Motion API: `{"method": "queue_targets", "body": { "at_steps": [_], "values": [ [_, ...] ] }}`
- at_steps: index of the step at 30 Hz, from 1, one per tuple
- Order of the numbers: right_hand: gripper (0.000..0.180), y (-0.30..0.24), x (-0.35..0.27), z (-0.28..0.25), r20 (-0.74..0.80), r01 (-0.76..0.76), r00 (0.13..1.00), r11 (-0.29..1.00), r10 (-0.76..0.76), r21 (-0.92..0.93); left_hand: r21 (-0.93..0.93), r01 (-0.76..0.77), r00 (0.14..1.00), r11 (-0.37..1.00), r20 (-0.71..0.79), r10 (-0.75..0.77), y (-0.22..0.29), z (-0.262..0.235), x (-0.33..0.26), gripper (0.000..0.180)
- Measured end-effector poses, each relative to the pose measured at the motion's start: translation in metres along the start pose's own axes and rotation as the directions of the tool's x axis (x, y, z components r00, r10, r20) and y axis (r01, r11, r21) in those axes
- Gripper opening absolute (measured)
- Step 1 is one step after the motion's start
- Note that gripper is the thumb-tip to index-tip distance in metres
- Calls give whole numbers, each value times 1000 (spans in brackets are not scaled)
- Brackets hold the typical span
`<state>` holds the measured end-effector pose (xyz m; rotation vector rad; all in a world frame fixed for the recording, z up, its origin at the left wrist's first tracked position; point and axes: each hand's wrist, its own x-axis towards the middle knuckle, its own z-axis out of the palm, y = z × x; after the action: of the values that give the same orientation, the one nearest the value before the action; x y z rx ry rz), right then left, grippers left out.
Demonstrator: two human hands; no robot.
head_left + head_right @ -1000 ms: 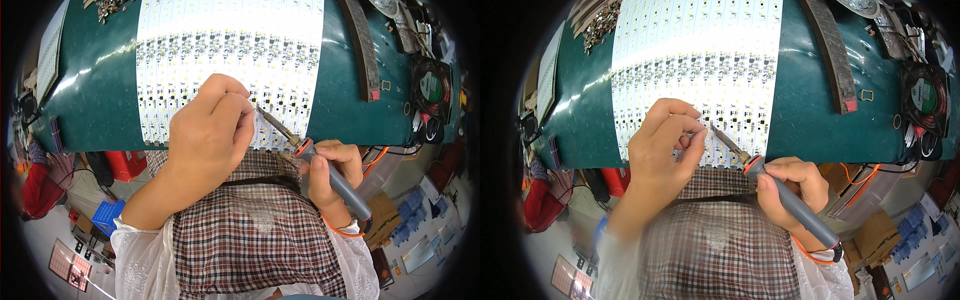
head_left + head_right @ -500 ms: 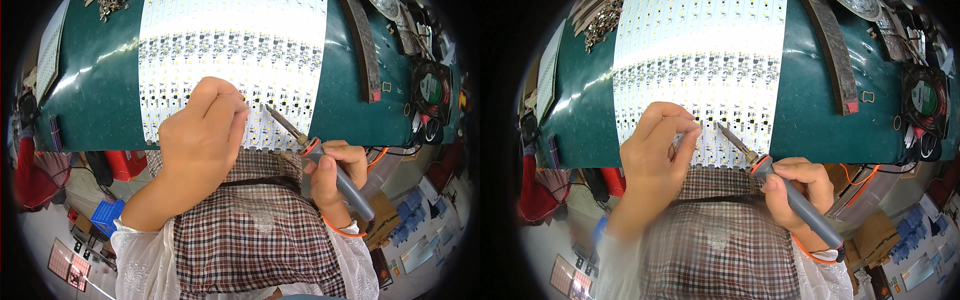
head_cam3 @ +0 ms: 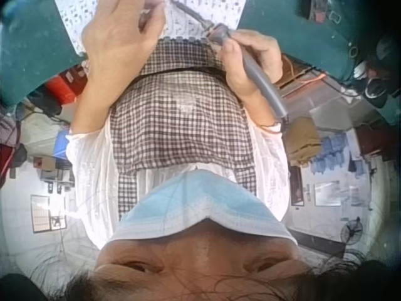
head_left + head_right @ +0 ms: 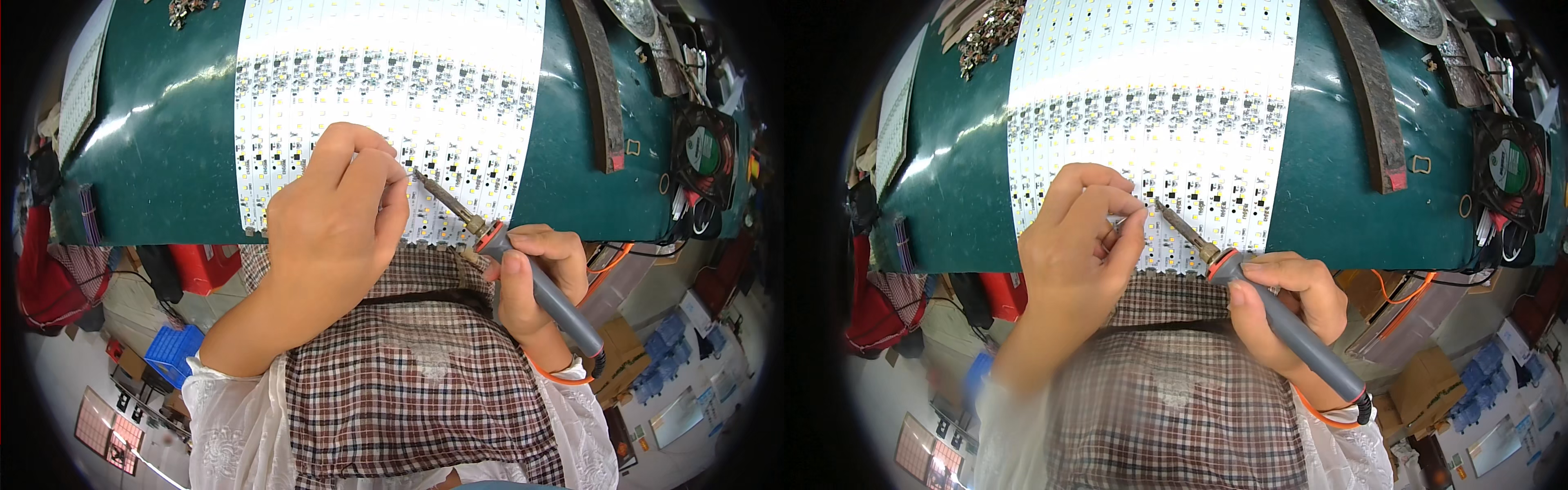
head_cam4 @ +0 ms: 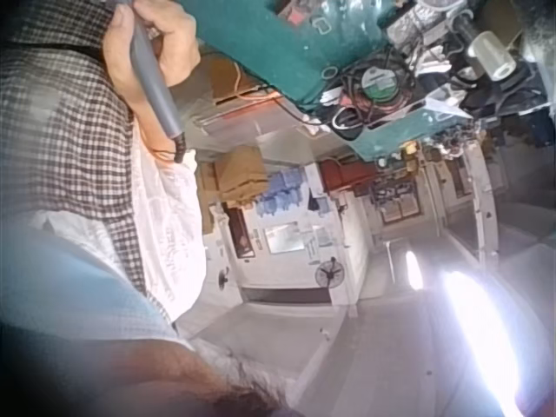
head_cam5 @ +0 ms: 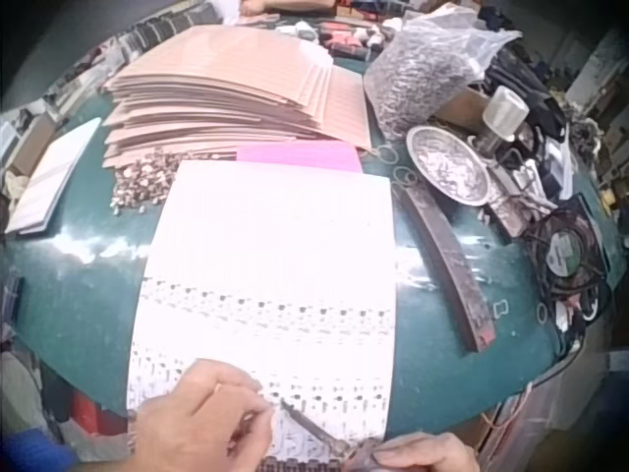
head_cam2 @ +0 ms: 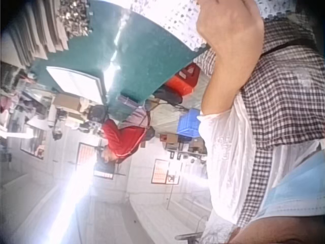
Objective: The person assembles electrical components onto LED strip panels, then solders them in place with a soldering iron.
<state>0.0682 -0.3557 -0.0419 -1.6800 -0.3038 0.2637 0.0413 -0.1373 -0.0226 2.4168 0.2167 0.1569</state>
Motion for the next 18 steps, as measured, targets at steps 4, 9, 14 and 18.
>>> {"method": "queue_targets", "body": {
  "at_steps": [4, 9, 14, 18],
  "values": [
    [23, 1, -1, 0, -12, -3, 1000, 1000, 3, 11, -15, 8, 1000, 1000, -11, -8, 1, 1, 1, 18],
    [23, -1, -3, -4, 12, -24, 1000, 1000, 24, -21, -18, 18, 1000, 1000, -13, -19, 1, 2, 1, 16],
    [23, -1, -1, -1, -3, -9, 1000, 1000, 9, 10, 21, -18, 1000, 1000, -4, 18, 0, 2, 2, 18],
    [23, -2, -1, -2, -1, -20, 1000, 1000, 20, 18, 15, -28, 1000, 999, -6, 28, -2, 2, 1, 18]
  ]
}}
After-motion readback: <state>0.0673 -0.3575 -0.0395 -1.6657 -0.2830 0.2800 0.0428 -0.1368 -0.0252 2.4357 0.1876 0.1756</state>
